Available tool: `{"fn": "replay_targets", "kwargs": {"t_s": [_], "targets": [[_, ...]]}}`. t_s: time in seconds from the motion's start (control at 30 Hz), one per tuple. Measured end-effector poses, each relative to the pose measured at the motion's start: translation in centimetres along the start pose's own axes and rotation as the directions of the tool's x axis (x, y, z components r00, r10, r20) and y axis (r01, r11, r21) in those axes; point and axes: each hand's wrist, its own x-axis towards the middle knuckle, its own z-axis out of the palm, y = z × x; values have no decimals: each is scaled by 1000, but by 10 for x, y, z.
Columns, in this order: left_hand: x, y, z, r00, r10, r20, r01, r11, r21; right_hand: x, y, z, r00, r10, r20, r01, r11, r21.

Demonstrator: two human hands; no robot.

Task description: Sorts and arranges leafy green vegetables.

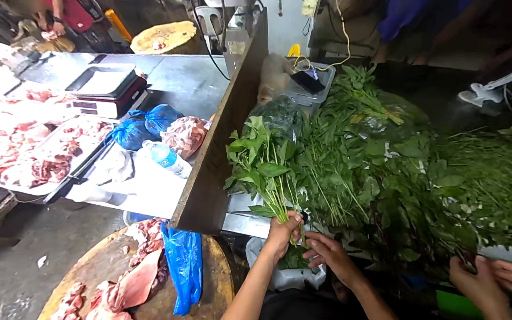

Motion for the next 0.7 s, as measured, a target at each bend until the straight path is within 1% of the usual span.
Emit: {"fn": "replay_targets", "kwargs": {"t_s": [0.03,0.1,0.17,0.2,0.3,0.37,0.4,0.47,0.57,0.63,0.7], "targets": [[2,-3,1,1000,6,-3,-6,1000,-6,1,-4,5,1000,-28,-10,28,998,49],[5,-12,1,999,-4,-44,2,1000,-28,7,-3,16,996,-34,-78,35,999,12],[8,-23,-2,993,-58,-104,52,997,-59,13,4,23,988,8,-156,-12,1000,-27],[8,-28,-4,986,-94,-140,85,994,-72,15,8,24,984,37,-176,-39,999,-8],[3,-39,-10,960,-188,-208,172,981,-94,15,21,20,977,82,-199,-54,988,143],[-2,-45,-14,954,-211,-212,192,975,-109,9,19,13,973,61,-221,-9,974,227],[-3,-47,-15,954,-214,-211,193,974,-118,6,14,9,971,28,-238,32,969,243],[-5,-50,-20,955,-212,-205,188,973,-130,-1,-2,2,952,-83,-294,156,960,234],[-5,-54,-25,963,-199,-181,176,975,-134,-8,-35,-4,903,-269,-336,333,932,147],[-7,-56,-25,971,-190,-144,165,972,-169,-7,-52,-1,880,-363,-307,390,920,29],[-8,-59,-23,983,-148,-110,123,971,-205,-1,-57,7,882,-394,-258,379,919,-109]]}}
